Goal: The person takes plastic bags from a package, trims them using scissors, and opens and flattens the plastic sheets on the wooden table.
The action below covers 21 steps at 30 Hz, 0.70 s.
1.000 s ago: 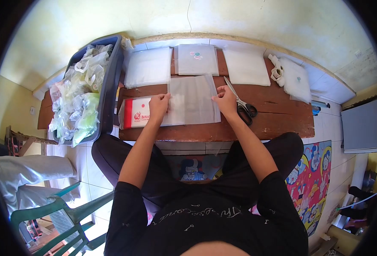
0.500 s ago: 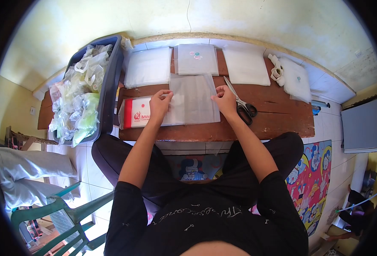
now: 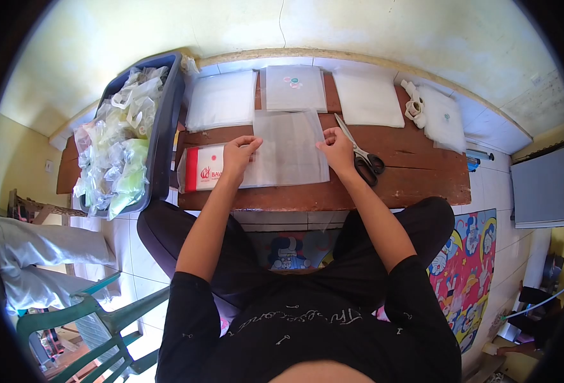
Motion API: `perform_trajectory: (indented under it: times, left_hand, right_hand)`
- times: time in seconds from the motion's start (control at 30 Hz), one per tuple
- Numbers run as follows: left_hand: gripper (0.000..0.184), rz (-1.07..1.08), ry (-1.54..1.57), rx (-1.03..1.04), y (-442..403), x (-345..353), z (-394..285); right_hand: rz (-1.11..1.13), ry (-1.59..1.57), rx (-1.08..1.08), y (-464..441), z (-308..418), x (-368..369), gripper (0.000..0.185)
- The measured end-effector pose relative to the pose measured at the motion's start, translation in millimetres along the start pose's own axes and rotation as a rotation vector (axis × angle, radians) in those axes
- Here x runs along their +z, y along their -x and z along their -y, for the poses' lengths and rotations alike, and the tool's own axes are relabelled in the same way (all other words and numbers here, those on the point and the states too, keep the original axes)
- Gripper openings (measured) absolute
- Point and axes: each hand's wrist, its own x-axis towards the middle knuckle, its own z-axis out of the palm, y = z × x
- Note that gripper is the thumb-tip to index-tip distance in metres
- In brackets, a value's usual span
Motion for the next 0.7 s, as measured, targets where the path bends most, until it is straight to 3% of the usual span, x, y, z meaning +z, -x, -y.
perform_trajectory:
  times: [0.47, 0.7]
  left_hand:
    - [0.023, 0.03, -0.068, 0.014, -5.5, -2.0, 11.6]
    - [0.023, 0.033, -0.07, 0.025, -6.4, -1.0, 14.4]
  right_hand:
    - [-0.024, -0.031, -0.038, -8.1, -16.0, 1.0, 0.028]
    - [0.018, 0.028, -0.064, -5.9, -7.1, -8.4, 0.042]
